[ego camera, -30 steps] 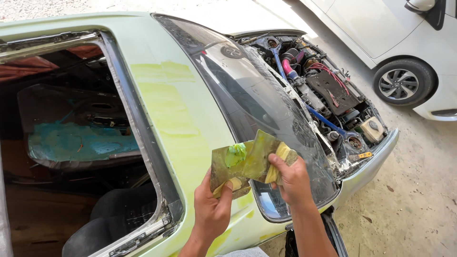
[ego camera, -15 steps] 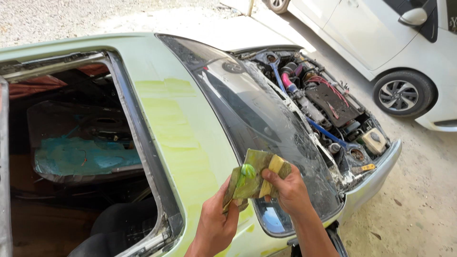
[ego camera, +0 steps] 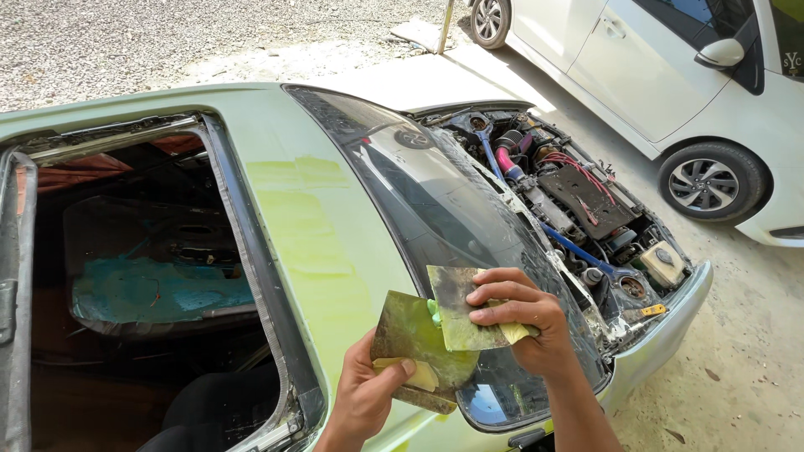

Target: The person uses a putty knife to transfer a green body filler from a metal mixing plate onto the car's roof and then spreads it evenly across the surface. The person repeatedly scrapes the filler from the plate and applies it to the roof area near the windshield.

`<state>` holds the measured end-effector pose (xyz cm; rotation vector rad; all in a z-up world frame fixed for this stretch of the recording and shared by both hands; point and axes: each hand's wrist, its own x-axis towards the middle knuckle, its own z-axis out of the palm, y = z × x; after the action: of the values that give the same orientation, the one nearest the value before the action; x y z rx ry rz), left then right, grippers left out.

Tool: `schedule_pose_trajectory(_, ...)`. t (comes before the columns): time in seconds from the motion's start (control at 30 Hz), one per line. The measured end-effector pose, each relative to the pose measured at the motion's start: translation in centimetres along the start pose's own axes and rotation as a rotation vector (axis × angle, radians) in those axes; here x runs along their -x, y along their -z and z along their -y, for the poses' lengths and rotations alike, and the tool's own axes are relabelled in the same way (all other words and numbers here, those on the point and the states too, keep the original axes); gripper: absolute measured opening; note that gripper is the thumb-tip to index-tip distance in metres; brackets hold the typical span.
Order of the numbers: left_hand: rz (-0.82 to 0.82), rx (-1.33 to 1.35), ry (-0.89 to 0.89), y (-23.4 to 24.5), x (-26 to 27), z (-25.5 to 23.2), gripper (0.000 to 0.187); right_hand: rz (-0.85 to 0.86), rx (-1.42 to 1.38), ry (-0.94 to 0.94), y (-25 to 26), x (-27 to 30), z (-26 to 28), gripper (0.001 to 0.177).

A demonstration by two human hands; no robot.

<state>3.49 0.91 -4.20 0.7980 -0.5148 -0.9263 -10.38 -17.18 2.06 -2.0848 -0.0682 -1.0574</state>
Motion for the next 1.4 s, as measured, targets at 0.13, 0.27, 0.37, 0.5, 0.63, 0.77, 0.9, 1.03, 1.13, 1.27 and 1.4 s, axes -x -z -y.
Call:
schedule_pose_trajectory(0.13, 0.061, 0.014, -0.024, 1.1, -0.1, 0.7, 0.027, -0.028, 0.002, 0.006, 0.2, 0.0, -1.0, 0.018)
schedule_pose_trajectory(0.27, 0.039, -0.05, -0.11, 1.0, -0.1, -0.4, 0.031, -0.083, 0.204, -0.126, 0.0, 0.9, -1.3, 0.02)
schedule_pose_trajectory(0.37, -0.172, -0.249, -0.174, 0.5, -0.6, -1.6, 0.032, -0.161, 0.274, -0.226, -1.8, 2.5, -0.4, 0.025)
schedule_pose_trajectory(0.5, -0.354, -0.447, -0.202, -1.8, -0.4, -1.8, 0.032, -0.144, 0.548, -0.206, -6.3, 2.3, 3.5, 0.041)
schedule_pose_trajectory(0.63, -0.327, -0.288, -0.255, -2.5, -0.2, -1.2, 0.032, 0.045, 0.581, -0.181, -7.3, 1.9, 4.4, 0.066)
schedule_pose_trajectory(0.77, -0.339, -0.429, -0.251, -3.0, 0.6, -1.6, 0.03, -0.054, 0.531, -0.194, -7.3, 1.7, 4.8, 0.042)
schedule_pose_trajectory(0.9, -0.354, -0.578, -0.284, -1.7, 0.2, -1.7, 0.028, -0.013, 0.506, -0.22, -7.1, 2.1, 4.5, 0.056)
schedule_pose_trajectory(1.03, -0.318, -0.479, -0.315, -2.3, 0.9, -0.8, 0.03, -0.086, 0.523, -0.207, -7.4, 1.9, 4.8, 0.043)
schedule_pose_trajectory(1.13, -0.374, -0.63, -0.339, -1.8, 0.9, -0.7, 0.023, 0.017, 0.496, -0.216, -7.4, 2.0, 5.1, 0.048)
schedule_pose_trajectory(1.27, -0.379, -0.559, -0.337, -2.0, 1.8, -0.5, 0.027, -0.012, 0.487, -0.218, -7.7, 2.7, 5.7, 0.044)
schedule_pose_trajectory(1.4, -0.362, -0.507, -0.323, -2.2, 1.9, -0.4, 0.03, -0.085, 0.496, -0.226, -7.8, 2.3, 5.5, 0.039)
